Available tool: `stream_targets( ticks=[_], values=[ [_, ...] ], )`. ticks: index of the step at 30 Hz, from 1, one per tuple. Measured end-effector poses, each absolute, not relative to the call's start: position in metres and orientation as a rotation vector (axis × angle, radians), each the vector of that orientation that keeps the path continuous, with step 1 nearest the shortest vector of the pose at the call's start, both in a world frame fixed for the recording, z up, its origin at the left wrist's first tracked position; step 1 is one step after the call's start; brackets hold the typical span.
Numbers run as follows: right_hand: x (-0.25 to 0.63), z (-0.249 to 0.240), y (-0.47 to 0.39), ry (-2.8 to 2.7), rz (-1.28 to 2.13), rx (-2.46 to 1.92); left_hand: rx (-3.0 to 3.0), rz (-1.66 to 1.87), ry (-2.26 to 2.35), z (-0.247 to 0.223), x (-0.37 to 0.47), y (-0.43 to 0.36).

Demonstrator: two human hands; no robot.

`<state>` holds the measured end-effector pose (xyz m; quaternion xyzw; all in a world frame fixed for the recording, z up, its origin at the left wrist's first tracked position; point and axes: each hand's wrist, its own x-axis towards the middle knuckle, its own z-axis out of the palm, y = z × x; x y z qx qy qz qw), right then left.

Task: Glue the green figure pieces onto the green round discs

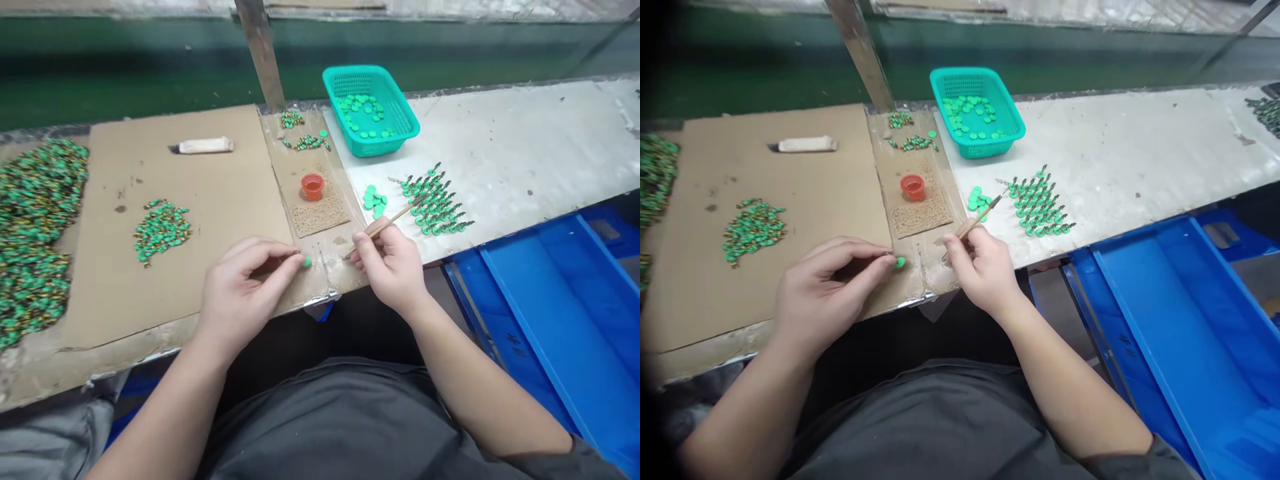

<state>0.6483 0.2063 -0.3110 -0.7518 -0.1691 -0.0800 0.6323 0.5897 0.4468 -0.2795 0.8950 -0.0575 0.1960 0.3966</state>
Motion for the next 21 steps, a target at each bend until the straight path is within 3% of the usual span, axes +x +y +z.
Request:
stream_targets(
  ticks=[9, 21],
  values=[
    [0.644, -0.316, 0.208, -0.45, -0.149, -1.73, 1.684, 0.358, 0.093, -0.22, 0.557, 0.457],
    [0.609, -0.31, 0.195, -0.603, -0.242, -1.741, 1.916, 0.336, -0.018, -0.201, 0.567, 0.448]
  ],
)
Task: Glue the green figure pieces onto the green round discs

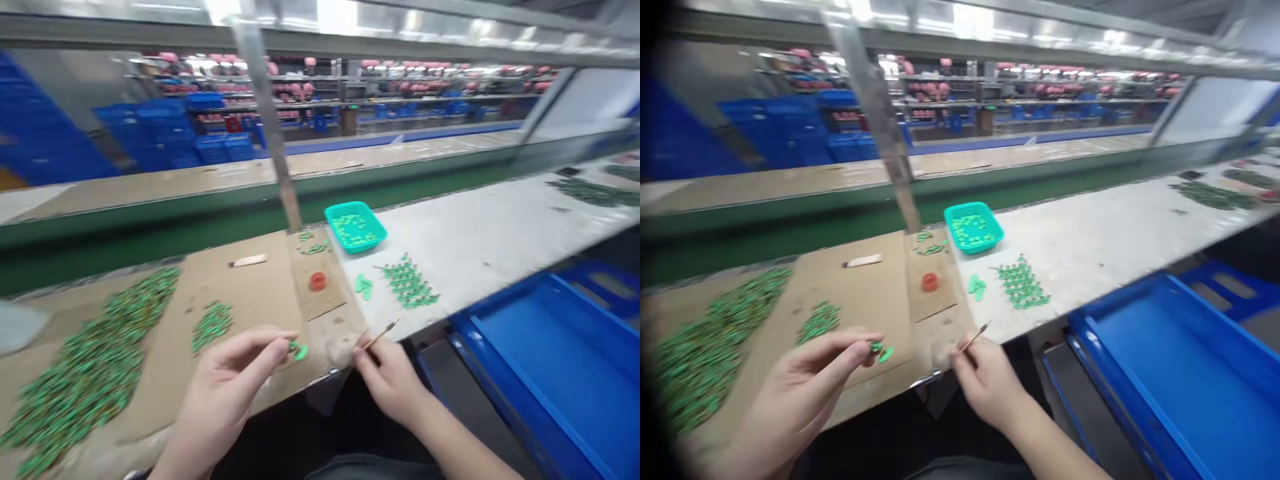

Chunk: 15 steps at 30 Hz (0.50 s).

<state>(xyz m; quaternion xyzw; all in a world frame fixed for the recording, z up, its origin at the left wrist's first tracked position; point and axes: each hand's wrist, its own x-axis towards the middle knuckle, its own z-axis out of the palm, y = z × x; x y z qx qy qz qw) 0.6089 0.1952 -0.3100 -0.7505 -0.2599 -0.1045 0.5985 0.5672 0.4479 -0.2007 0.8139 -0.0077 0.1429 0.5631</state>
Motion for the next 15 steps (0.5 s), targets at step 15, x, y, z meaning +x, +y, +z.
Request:
stream_targets(
  ticks=[15],
  values=[
    [0.548, -0.34, 0.1, -0.271, -0.142, -1.822, 2.512, 0.249, -0.555, -0.199, 0.801, 0.29]
  ],
)
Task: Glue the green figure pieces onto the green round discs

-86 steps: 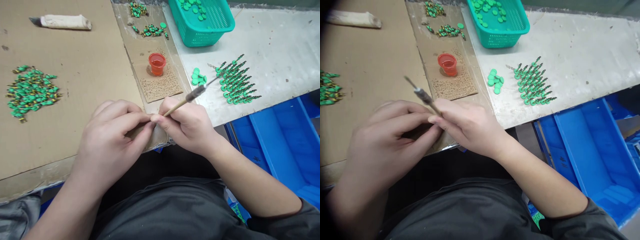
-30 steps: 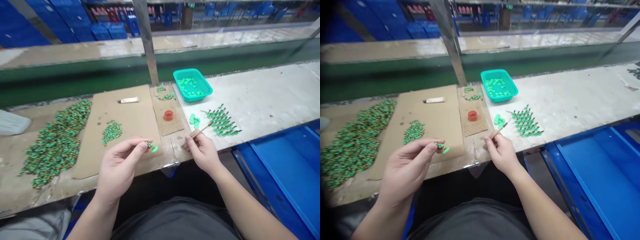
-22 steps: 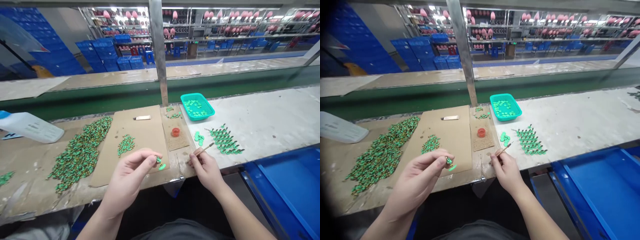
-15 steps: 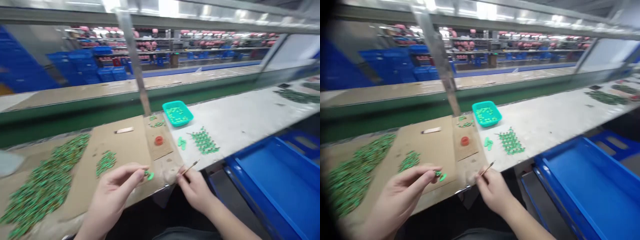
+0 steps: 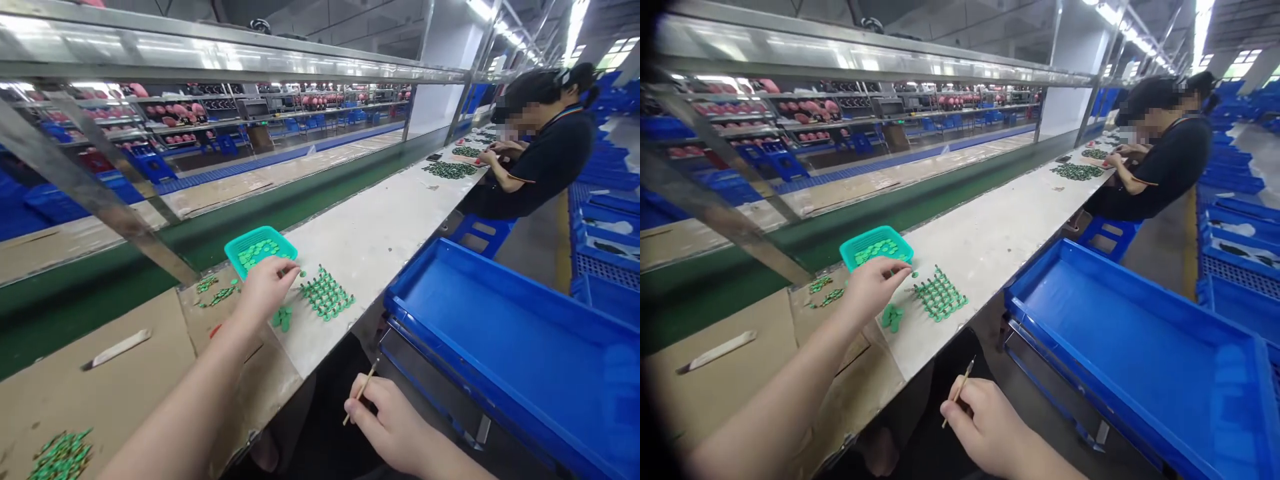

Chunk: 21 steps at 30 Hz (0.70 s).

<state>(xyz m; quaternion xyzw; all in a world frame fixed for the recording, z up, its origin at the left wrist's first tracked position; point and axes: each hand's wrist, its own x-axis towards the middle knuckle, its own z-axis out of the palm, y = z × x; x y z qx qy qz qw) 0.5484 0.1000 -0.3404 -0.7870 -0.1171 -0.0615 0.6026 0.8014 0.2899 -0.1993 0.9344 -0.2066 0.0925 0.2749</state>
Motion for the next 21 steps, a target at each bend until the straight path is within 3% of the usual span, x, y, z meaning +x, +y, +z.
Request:
stream_targets(
  ticks=[10, 15, 21],
  values=[
    [0.566, -0.338, 0.082, -0.249, -0.178, -1.827, 2.617, 0.05, -0.508, -0.229, 0.84, 0.253],
    [0.572, -0.333, 0.079, -0.238, -0.17, -1.818, 2.543, 0.026, -0.428, -0.218, 0.839, 0.249],
    [0.569, -0.307, 0.077, -0.224, -0.063, -1.715, 2.329, -0.077, -0.361, -0.187, 0.756, 0.268]
  ],
)
